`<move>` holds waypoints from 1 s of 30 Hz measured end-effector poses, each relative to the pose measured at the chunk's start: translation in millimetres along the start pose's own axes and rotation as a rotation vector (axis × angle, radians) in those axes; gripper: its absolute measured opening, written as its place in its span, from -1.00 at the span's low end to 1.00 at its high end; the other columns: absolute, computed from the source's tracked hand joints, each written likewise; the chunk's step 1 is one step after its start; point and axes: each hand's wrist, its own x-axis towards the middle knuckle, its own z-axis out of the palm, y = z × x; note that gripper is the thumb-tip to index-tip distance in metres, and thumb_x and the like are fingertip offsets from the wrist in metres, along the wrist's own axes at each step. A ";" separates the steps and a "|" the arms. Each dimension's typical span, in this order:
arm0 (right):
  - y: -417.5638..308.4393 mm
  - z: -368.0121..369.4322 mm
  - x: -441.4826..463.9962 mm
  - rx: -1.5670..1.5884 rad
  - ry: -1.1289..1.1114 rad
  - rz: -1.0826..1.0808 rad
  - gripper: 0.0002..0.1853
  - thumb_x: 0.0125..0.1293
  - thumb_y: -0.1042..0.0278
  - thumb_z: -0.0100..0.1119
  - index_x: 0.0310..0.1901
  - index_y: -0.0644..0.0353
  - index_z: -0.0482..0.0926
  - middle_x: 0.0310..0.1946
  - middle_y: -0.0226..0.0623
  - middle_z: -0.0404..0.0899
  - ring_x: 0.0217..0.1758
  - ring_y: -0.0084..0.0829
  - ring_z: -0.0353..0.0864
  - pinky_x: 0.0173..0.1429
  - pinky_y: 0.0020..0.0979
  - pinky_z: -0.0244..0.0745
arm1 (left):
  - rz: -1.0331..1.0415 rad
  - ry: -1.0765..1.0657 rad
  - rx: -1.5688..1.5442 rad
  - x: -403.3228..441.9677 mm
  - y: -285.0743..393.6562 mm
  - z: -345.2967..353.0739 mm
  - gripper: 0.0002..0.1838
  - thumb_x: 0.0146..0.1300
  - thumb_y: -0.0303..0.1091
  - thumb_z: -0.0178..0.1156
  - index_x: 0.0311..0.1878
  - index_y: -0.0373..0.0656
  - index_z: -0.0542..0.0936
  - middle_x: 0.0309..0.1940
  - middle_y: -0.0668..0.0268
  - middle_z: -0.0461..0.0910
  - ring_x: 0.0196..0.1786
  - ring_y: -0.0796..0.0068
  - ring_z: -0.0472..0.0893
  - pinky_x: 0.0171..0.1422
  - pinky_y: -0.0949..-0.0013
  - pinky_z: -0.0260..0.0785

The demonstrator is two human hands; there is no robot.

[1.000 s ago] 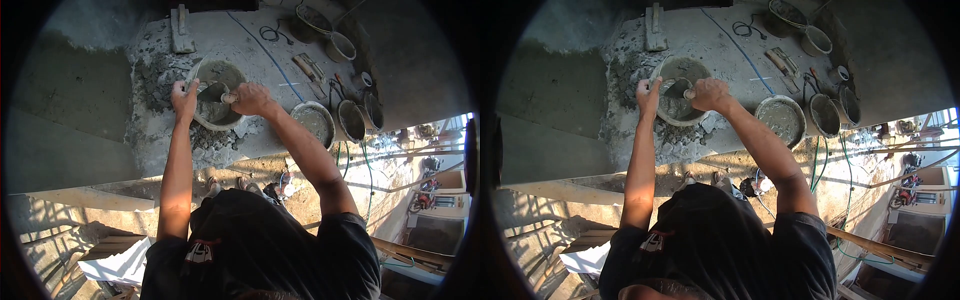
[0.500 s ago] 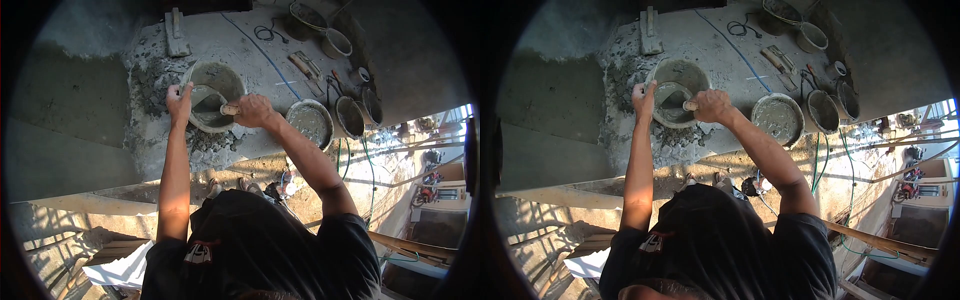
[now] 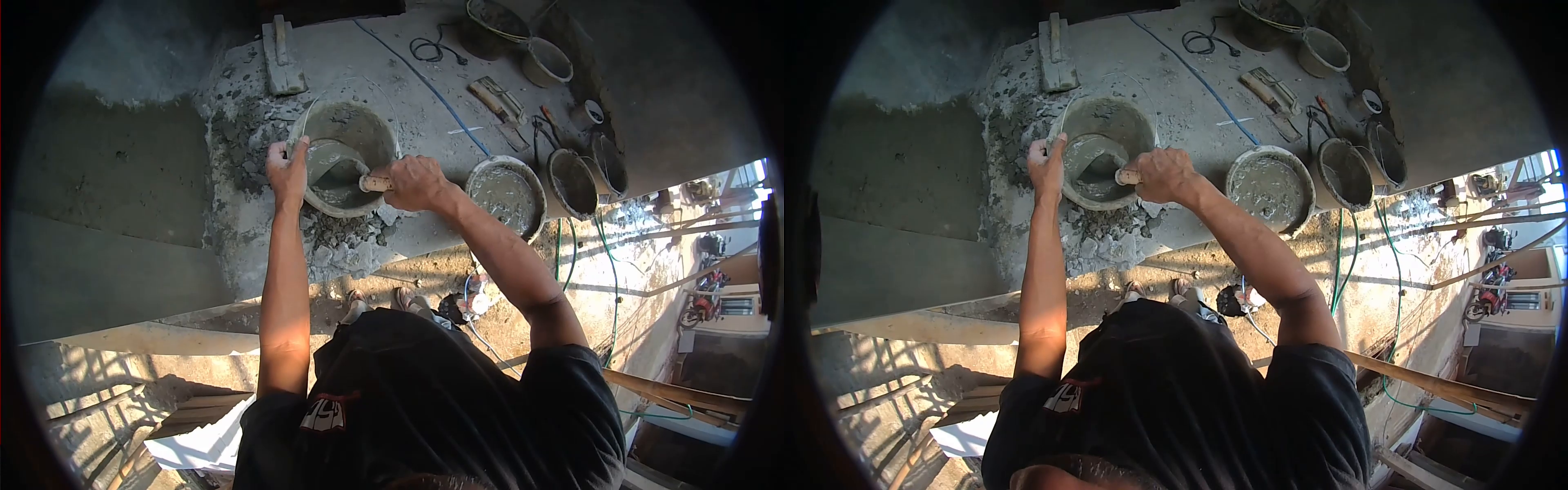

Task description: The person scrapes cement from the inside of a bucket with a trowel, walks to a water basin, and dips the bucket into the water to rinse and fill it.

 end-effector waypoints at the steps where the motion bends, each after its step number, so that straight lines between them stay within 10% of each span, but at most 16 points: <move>1: -2.3 2.1 5.3 -0.031 0.051 0.054 -0.66 0.02 0.24 0.15 -0.11 0.07 0.60 -0.44 -0.05 0.59 -0.33 -0.05 0.63 -0.18 -0.12 0.51 | -0.013 -0.007 -0.044 -0.7 0.3 -0.4 -0.66 0.14 -0.18 0.32 -0.33 -0.26 0.44 -0.49 0.37 0.45 -0.42 0.57 0.38 -0.31 0.41 0.27; 24: 15.7 38.4 -4.3 -0.272 0.275 -0.122 -0.71 0.05 0.23 0.16 -0.17 0.12 0.60 -0.34 -0.05 0.60 -0.31 -0.07 0.64 -0.16 -0.09 0.50 | -0.005 -0.003 -0.010 6.0 -8.4 -3.3 -0.64 0.12 -0.16 0.33 -0.36 -0.28 0.44 -0.49 0.38 0.40 -0.44 0.56 0.35 -0.35 0.40 0.24; 30: 14.2 12.8 0.4 -0.167 0.319 -0.096 -0.73 -0.11 0.26 0.27 -0.33 0.15 0.54 -0.51 -0.10 0.54 -0.50 -0.11 0.57 -0.46 -0.12 0.44 | -0.061 -0.060 -0.021 -4.4 13.0 -2.0 -0.48 0.06 -0.10 0.37 -0.17 -0.38 0.45 -0.31 0.14 0.56 -0.25 0.42 0.53 -0.16 0.31 0.38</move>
